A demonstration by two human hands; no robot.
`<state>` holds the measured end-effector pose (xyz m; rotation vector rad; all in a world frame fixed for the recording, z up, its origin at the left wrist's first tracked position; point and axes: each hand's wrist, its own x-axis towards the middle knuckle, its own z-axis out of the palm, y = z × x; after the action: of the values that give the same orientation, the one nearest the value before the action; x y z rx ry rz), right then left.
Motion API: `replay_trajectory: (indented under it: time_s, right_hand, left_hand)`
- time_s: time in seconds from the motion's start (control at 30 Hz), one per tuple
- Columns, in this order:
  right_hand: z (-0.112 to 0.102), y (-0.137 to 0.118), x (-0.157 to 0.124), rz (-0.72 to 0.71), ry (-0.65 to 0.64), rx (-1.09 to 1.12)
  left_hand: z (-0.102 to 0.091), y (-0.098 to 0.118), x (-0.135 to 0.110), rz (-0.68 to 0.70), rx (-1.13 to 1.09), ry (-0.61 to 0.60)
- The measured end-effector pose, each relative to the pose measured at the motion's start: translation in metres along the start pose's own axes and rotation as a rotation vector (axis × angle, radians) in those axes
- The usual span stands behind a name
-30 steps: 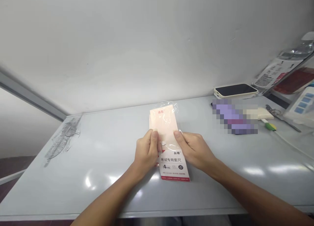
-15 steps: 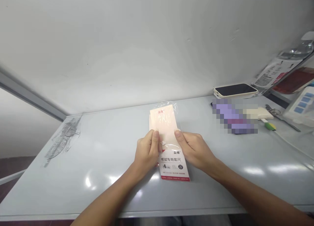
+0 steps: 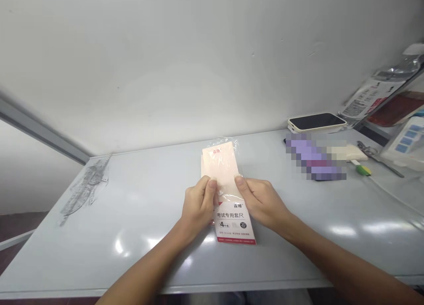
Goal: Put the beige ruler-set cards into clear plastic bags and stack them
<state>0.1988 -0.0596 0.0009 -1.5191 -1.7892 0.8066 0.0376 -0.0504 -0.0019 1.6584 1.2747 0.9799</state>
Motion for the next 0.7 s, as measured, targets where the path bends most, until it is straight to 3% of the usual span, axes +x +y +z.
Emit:
replay_trajectory:
  time_s: [0.2,0.7]
  right_hand:
    - [0.0003,-0.0003,0.0004,0.005,0.012,-0.016]
    - [-0.0015,-0.0008,0.0,0.035,-0.017,-0.021]
  left_hand:
    - [-0.0016,-0.0065,-0.0028,0.172,-0.144,-0.048]
    - [-0.0017,-0.0104,-0.0009,0.561,-0.082,0.075]
